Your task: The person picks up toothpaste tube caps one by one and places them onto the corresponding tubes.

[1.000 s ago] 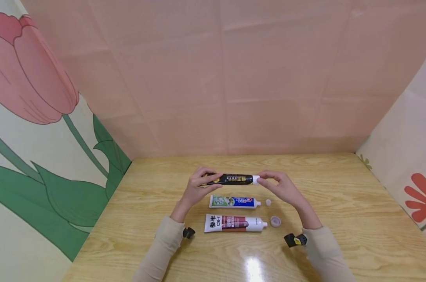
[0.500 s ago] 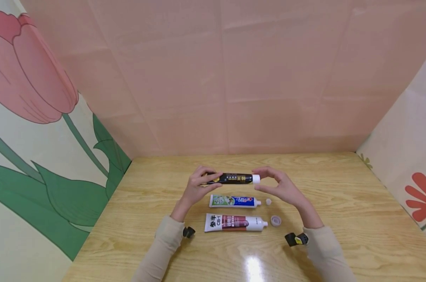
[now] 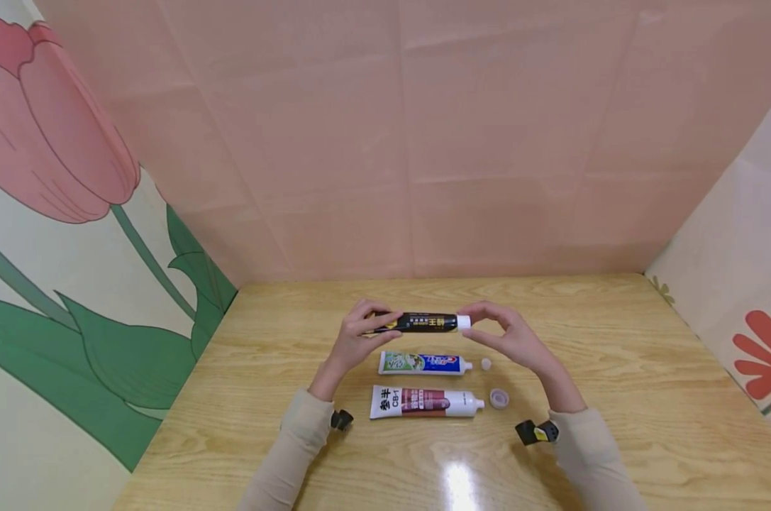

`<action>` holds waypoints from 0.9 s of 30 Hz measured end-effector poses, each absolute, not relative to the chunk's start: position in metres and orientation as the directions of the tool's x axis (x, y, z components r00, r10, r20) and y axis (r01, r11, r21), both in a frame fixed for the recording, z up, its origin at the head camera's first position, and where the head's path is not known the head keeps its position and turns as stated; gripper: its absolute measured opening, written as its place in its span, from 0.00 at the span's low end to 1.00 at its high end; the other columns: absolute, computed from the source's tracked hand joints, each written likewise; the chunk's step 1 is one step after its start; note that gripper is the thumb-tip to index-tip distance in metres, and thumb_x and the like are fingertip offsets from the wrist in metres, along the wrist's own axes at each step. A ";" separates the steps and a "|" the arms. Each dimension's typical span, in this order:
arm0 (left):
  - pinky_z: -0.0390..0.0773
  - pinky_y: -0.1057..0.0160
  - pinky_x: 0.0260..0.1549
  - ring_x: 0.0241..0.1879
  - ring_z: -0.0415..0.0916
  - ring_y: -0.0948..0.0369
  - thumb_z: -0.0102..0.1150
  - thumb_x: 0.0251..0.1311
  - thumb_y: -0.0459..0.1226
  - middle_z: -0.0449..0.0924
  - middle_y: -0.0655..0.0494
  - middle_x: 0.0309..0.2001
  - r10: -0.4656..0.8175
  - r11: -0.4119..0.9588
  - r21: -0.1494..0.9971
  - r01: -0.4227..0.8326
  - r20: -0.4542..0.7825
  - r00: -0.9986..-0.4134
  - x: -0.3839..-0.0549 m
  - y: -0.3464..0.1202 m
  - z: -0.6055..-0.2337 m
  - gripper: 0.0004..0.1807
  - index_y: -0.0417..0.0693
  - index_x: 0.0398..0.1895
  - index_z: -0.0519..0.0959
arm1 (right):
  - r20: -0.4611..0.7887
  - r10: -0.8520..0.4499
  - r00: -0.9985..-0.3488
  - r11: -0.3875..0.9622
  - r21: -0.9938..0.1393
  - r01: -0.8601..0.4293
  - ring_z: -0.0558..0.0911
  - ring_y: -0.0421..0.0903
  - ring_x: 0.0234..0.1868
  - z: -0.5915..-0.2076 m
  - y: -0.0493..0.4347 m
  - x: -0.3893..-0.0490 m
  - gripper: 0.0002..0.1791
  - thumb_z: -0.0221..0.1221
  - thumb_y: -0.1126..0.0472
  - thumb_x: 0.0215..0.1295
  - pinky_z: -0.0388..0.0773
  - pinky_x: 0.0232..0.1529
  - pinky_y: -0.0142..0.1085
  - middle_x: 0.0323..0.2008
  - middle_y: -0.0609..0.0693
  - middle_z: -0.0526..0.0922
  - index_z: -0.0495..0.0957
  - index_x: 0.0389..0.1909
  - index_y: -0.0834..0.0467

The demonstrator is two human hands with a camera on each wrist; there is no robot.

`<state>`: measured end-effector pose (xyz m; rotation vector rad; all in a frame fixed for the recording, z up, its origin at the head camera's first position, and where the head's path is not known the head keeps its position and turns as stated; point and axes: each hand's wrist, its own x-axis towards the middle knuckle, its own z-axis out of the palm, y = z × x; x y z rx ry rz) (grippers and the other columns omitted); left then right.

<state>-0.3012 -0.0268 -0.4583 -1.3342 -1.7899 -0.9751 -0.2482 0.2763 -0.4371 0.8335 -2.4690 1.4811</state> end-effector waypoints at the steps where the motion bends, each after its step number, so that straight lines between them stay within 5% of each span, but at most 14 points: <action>1: 0.67 0.70 0.33 0.37 0.68 0.62 0.66 0.51 0.41 0.77 0.55 0.39 0.450 0.189 0.164 0.968 0.862 -0.234 -0.301 -0.027 -0.458 0.18 0.43 0.44 0.82 | 0.387 -0.382 -0.840 0.363 -0.773 -0.521 0.74 0.37 0.48 -0.437 0.276 -0.248 0.17 0.60 0.67 0.59 0.57 0.59 0.49 0.47 0.45 0.79 0.76 0.50 0.52; 5: 0.67 0.70 0.34 0.37 0.68 0.62 0.68 0.49 0.39 0.77 0.55 0.39 0.453 0.187 0.168 0.968 0.859 -0.237 -0.301 -0.027 -0.458 0.18 0.43 0.45 0.82 | 0.379 -0.373 -0.847 0.363 -0.780 -0.509 0.74 0.37 0.48 -0.437 0.277 -0.248 0.16 0.60 0.67 0.60 0.56 0.57 0.60 0.45 0.45 0.79 0.76 0.50 0.52; 14: 0.66 0.69 0.33 0.36 0.67 0.63 0.69 0.47 0.38 0.77 0.54 0.40 0.461 0.183 0.153 0.971 0.859 -0.222 -0.299 -0.027 -0.456 0.19 0.43 0.45 0.82 | 0.350 -0.326 -0.878 0.413 -0.783 -0.465 0.70 0.29 0.52 -0.427 0.271 -0.240 0.13 0.59 0.66 0.61 0.55 0.56 0.65 0.48 0.51 0.79 0.78 0.47 0.55; 27: 0.64 0.70 0.32 0.34 0.64 0.63 0.70 0.46 0.38 0.77 0.54 0.41 0.473 0.198 0.123 0.972 0.857 -0.205 -0.302 -0.024 -0.460 0.20 0.44 0.45 0.82 | 0.330 -0.299 -0.895 0.461 -0.772 -0.438 0.71 0.28 0.47 -0.410 0.262 -0.230 0.07 0.56 0.64 0.64 0.62 0.53 0.58 0.42 0.50 0.81 0.81 0.40 0.56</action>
